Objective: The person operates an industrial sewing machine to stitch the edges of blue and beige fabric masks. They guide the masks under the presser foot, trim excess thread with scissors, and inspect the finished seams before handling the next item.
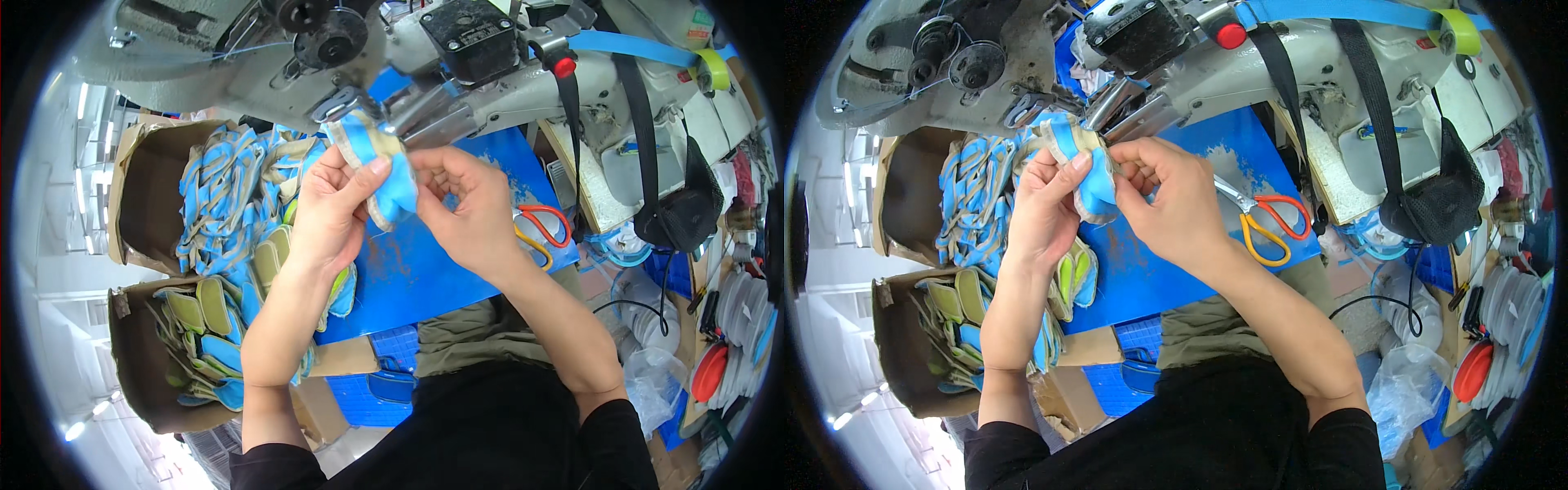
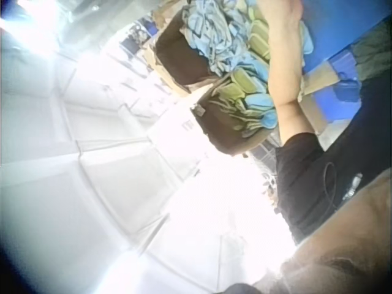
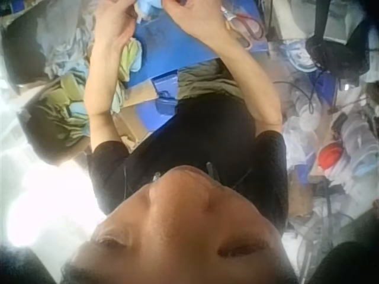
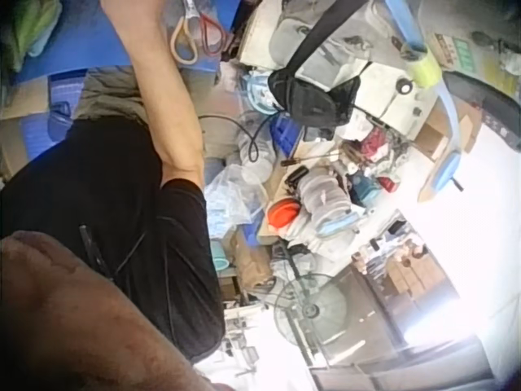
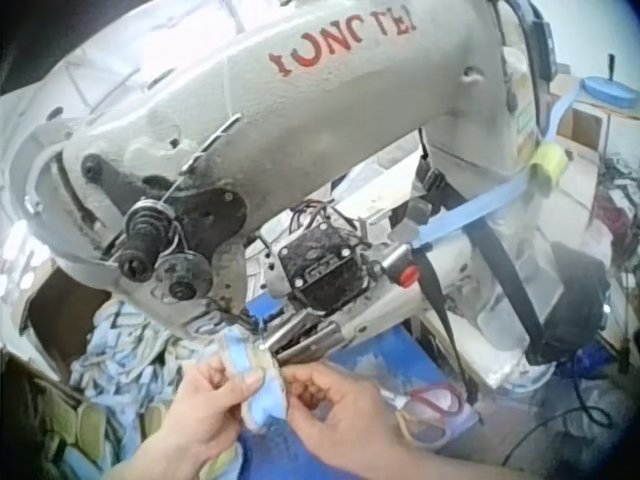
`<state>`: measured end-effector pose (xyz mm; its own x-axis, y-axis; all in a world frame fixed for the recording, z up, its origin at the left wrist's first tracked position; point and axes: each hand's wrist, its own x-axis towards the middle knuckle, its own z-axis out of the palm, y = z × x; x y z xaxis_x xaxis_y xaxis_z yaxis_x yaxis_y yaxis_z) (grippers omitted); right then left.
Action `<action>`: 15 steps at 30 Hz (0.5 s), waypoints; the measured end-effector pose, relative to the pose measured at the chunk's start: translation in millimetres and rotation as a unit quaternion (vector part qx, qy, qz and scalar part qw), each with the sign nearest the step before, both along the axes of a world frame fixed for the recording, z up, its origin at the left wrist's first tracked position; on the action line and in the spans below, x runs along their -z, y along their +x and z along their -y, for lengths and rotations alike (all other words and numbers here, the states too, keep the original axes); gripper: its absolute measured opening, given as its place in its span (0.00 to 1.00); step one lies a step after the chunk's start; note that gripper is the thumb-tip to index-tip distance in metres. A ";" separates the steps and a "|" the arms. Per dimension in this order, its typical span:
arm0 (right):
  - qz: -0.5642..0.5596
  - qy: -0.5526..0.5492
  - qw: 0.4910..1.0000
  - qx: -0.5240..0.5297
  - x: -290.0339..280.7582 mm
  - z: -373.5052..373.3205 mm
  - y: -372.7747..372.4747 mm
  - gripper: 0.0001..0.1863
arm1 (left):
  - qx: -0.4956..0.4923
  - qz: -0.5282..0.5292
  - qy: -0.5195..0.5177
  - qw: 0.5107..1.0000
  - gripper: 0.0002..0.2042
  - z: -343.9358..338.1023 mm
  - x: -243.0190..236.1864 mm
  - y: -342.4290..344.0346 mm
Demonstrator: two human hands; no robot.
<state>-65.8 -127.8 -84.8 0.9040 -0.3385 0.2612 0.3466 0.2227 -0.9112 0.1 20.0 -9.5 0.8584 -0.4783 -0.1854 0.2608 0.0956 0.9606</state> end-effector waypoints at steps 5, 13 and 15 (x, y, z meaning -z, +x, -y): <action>-0.001 0.024 0.999 -0.021 -0.4 -0.1 -2.1 0.11 | -0.009 0.040 -0.006 0.999 0.12 3.3 1.0 -2.2; -0.068 0.091 0.989 -0.095 -24.5 8.6 -9.4 0.11 | -0.022 0.022 -0.014 0.999 0.13 4.9 -6.3 2.9; -0.081 0.099 0.986 -0.106 -30.5 12.1 -9.9 0.10 | -0.025 0.019 -0.024 0.999 0.13 8.1 -6.6 -1.3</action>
